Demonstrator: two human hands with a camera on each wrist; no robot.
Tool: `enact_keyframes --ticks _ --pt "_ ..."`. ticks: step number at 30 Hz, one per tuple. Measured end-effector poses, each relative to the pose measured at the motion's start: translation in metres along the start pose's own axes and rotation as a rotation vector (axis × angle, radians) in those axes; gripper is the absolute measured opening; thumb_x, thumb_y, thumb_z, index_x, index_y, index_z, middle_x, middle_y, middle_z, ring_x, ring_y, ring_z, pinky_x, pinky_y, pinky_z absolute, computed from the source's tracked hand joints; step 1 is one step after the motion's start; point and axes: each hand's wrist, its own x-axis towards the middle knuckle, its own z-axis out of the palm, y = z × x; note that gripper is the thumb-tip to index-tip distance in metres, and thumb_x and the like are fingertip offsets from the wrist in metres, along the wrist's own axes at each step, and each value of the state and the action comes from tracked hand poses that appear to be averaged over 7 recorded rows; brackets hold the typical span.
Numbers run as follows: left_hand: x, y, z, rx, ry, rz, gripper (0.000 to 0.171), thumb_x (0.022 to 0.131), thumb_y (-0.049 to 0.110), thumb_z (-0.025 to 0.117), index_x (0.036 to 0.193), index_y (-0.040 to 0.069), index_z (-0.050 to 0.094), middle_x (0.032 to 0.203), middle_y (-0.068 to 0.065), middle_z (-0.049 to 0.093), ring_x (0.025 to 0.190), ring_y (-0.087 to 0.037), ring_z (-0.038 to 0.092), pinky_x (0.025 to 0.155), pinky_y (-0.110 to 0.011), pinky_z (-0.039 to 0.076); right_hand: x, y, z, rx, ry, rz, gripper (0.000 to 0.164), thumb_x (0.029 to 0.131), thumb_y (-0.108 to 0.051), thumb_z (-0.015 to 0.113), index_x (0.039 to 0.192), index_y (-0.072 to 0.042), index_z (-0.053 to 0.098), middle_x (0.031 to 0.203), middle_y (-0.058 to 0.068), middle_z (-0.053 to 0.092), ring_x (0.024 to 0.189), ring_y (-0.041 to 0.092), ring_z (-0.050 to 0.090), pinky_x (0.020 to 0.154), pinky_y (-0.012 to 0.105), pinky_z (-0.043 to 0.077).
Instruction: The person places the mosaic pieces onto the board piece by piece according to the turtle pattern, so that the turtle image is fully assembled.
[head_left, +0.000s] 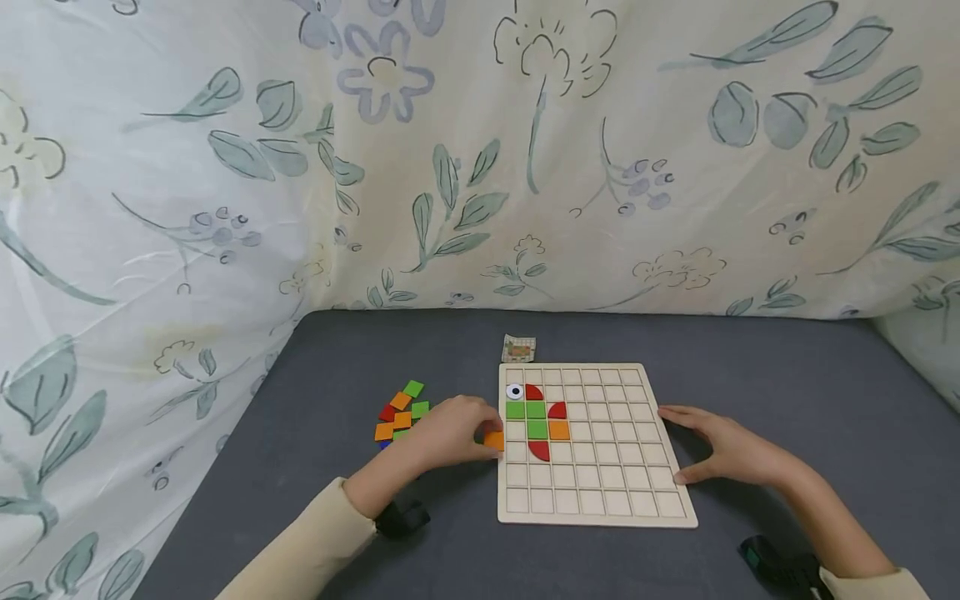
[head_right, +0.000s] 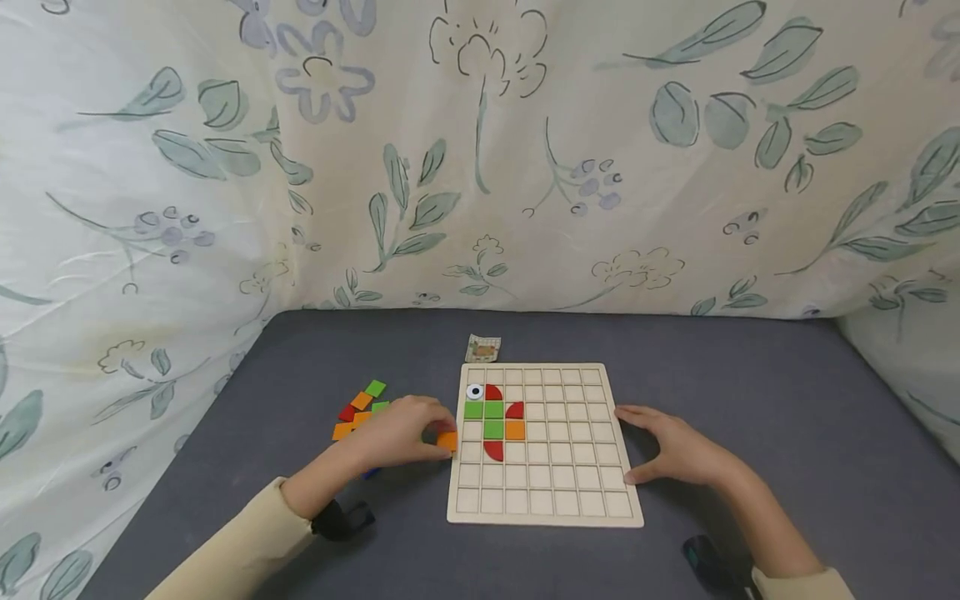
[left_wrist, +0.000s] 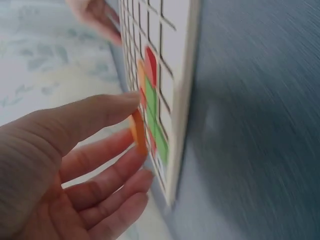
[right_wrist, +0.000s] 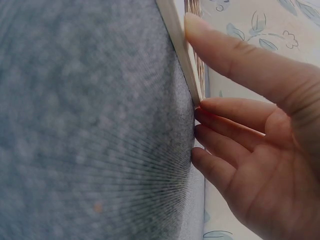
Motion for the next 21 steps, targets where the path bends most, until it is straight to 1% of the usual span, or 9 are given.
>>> enact_keyframes --ticks 5,9,13,15,18,21 --pt "0.02 0.024 0.01 -0.023 0.041 0.052 0.027 0.077 0.031 0.074 0.099 0.016 0.071 0.088 0.006 0.064 0.072 -0.006 0.051 0.058 -0.017 0.041 0.0 -0.001 -0.001 -0.005 -0.001 0.014 0.096 0.065 -0.038 0.08 0.138 0.005 0.036 0.139 0.032 0.03 0.125 0.055 0.026 0.089 0.065 0.032" --pt "0.034 0.036 0.02 -0.038 0.068 0.083 0.029 0.077 0.033 0.074 0.1 0.016 0.071 0.089 0.007 0.067 0.071 -0.003 0.052 0.058 -0.015 0.04 0.001 -0.001 -0.001 0.005 -0.004 0.014 0.096 0.065 -0.038 0.08 0.139 0.006 0.035 0.139 0.033 0.029 0.125 0.055 0.025 0.089 0.064 0.032" --pt "0.041 0.043 0.03 -0.016 0.071 0.092 0.03 0.075 0.033 0.076 0.1 0.017 0.071 0.09 0.009 0.067 0.071 -0.001 0.051 0.06 -0.014 0.04 0.001 -0.001 0.0 0.017 -0.009 0.009 0.096 0.066 -0.038 0.08 0.139 0.006 0.034 0.14 0.033 0.028 0.125 0.055 0.025 0.089 0.064 0.032" --pt "0.044 0.045 0.034 -0.002 0.083 0.099 0.029 0.074 0.032 0.077 0.098 0.017 0.071 0.09 0.01 0.067 0.072 0.0 0.051 0.06 -0.013 0.04 0.001 -0.001 0.0 0.019 -0.008 0.009 0.097 0.066 -0.038 0.08 0.139 0.006 0.034 0.14 0.033 0.028 0.125 0.055 0.024 0.089 0.065 0.032" --pt "0.047 0.046 0.039 0.01 0.101 0.114 0.026 0.074 0.032 0.076 0.095 0.017 0.071 0.086 0.01 0.065 0.07 -0.001 0.048 0.058 -0.012 0.038 0.0 -0.002 0.0 0.02 -0.007 0.011 0.097 0.066 -0.038 0.08 0.138 0.007 0.034 0.139 0.034 0.028 0.125 0.056 0.024 0.089 0.065 0.032" --pt "0.048 0.046 0.043 0.001 0.107 0.126 0.024 0.075 0.032 0.076 0.093 0.016 0.071 0.081 0.01 0.062 0.069 -0.001 0.046 0.057 -0.011 0.036 0.0 -0.002 0.0 0.013 -0.007 0.014 0.097 0.065 -0.038 0.08 0.138 0.006 0.035 0.139 0.034 0.029 0.125 0.056 0.024 0.089 0.065 0.032"
